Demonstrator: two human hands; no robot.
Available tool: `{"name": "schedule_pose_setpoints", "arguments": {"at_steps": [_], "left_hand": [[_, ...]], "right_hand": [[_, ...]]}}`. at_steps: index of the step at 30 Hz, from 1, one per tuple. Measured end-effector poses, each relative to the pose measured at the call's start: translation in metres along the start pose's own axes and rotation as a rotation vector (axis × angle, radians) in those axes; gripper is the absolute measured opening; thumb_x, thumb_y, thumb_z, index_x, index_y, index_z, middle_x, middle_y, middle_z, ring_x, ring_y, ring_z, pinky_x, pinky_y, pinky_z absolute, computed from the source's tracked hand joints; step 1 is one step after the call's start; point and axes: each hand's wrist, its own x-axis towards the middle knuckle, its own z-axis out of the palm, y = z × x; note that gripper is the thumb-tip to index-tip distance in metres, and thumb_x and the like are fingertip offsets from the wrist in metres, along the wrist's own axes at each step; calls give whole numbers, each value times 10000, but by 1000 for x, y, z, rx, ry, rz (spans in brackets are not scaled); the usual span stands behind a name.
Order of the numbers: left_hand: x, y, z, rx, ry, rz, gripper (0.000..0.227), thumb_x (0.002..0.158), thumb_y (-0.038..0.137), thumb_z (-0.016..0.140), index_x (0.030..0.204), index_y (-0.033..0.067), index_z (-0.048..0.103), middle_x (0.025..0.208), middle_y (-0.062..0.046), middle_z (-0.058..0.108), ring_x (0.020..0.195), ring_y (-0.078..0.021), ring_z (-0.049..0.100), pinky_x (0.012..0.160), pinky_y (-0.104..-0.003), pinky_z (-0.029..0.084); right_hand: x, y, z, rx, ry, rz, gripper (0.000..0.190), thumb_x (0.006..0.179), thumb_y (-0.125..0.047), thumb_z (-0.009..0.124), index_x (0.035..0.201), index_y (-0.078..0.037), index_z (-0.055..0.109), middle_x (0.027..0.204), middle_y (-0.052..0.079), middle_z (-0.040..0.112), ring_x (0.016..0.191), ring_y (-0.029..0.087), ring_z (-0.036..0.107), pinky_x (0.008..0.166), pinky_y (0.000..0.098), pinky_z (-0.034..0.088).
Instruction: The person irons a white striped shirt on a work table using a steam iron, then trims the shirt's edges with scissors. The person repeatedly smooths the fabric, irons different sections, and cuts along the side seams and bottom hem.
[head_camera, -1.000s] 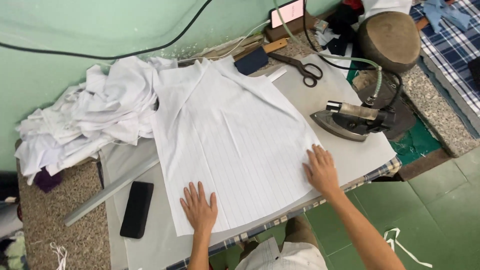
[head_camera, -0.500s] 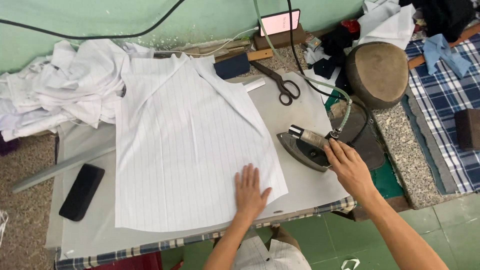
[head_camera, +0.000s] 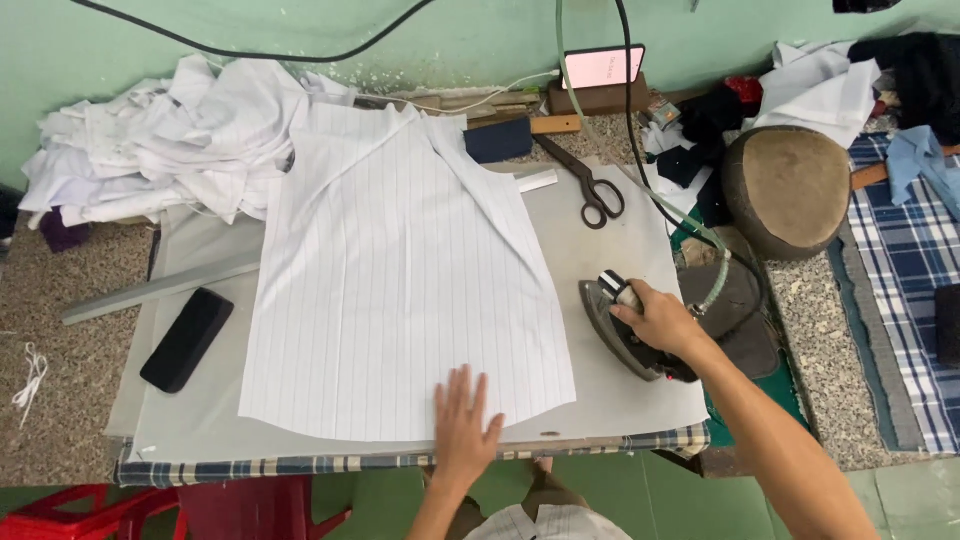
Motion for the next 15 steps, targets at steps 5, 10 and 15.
{"name": "schedule_pose_setpoints", "arguments": {"at_steps": [5, 10, 15], "left_hand": [[-1, -96, 3, -155, 20, -195, 748, 1067, 532, 282, 1635, 63, 154, 1712, -209, 70, 1581, -384, 45, 1260, -572, 19], [22, -143, -22, -202, -215, -207, 700, 1078, 516, 381, 1600, 57, 299, 1686, -235, 191, 1578, -373, 125, 1253, -582, 4], [-22, -249, -47, -245, -255, -217, 688, 1078, 538, 353, 1603, 93, 341, 1689, -221, 214, 1577, -366, 149, 1250, -584, 19]], "right_hand": [[-87, -74, 19, -105, -11, -57, 612, 1007, -460, 503, 1491, -105, 385, 926, 164, 728, 752, 364, 669, 610, 450, 470], [-111, -164, 101, -271, -21, -63, 582, 997, -455, 560, 1466, -120, 483, 1204, 180, 748, 1118, 342, 741, 935, 468, 608], [-101, -265, 205, -363, -55, -172, 568, 1003, -500, 544, 1406, -102, 503, 1145, 175, 760, 1057, 356, 757, 869, 467, 631]]}}
